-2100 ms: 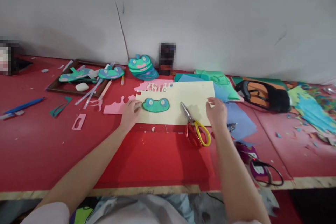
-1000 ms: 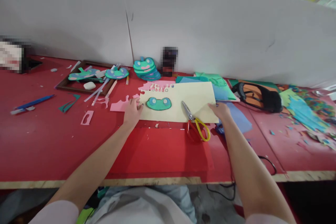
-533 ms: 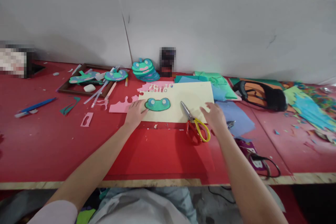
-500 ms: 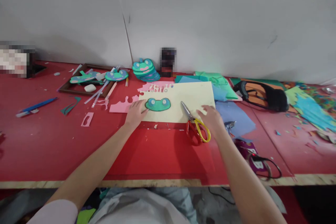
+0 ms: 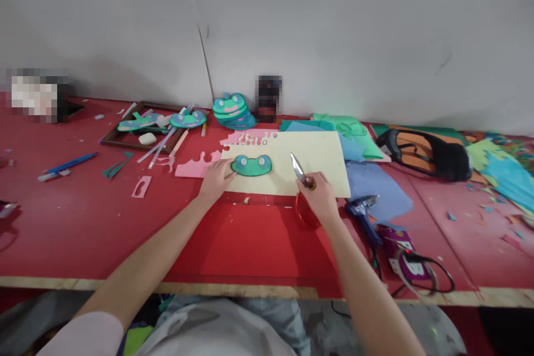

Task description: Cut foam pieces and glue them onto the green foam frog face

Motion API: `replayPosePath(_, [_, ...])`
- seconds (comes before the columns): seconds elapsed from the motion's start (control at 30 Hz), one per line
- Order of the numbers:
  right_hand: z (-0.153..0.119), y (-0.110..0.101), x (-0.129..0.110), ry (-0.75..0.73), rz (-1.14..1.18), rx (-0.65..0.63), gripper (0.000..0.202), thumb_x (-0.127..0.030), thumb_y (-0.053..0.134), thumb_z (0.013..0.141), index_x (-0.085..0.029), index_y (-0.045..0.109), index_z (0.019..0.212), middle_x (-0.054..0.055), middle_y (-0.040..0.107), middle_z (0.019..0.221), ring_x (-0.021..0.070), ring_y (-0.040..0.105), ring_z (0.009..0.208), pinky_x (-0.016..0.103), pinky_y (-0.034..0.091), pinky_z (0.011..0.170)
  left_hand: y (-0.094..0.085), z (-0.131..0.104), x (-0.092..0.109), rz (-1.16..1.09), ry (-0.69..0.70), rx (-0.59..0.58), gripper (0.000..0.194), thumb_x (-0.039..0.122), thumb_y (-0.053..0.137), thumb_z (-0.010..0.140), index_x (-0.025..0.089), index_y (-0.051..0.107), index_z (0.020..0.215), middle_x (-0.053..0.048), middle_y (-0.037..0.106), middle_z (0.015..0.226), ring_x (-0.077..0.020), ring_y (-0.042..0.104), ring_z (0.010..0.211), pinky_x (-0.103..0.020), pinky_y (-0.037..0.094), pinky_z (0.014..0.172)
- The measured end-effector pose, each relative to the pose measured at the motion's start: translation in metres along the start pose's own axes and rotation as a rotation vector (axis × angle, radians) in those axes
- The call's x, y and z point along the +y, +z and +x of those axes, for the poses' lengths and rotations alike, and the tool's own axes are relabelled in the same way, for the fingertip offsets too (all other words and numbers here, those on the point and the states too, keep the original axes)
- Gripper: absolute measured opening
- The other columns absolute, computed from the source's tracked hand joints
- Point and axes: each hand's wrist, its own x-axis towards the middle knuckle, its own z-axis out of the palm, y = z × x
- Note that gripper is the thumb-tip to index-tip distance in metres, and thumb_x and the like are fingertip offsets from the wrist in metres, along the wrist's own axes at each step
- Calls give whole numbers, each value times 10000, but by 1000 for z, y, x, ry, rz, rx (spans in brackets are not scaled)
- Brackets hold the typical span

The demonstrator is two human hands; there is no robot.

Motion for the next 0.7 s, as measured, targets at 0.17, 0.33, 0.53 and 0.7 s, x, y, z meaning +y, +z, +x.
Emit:
replayPosePath(0.17, [-7,-20,-42,-171,62,-269,226,-413,634,798,-198,617,864,21,614,780,160,580,704,277,457,676,2,3,-4,-71,-47,30,379,170,610,779,213,578,1154,-65,639,1174,-251,563,1102,-404,430,986])
replayPosePath(0.33, [-31,-4,-82,-398,-46,-791,161,-355,641,805,-226,653,899,29,652,910,181,608,828,295,467,752,0,5,-7,-157,-50,66,351,117,595,766,217,591,1103,-52,660,1136,-225,587,1078,-383,445,989])
replayPosePath(0.53, [-30,8,-72,-155,124,-585,285,-465,553,861,-221,680,935,75,676,1014,212,634,956,364,484,897,5,5,-8,-201,-72,128,246,162,578,810,183,579,1054,-96,603,1137,-194,592,1066,-357,462,972])
replayPosePath(0.7, [-24,-10,-31,528,408,-275,433,-554,578,768,-154,646,921,112,691,883,227,677,757,359,572,659,11,13,1,-40,-164,118,223,297,691,750,180,595,914,-117,569,1146,-266,531,1138,-423,445,954])
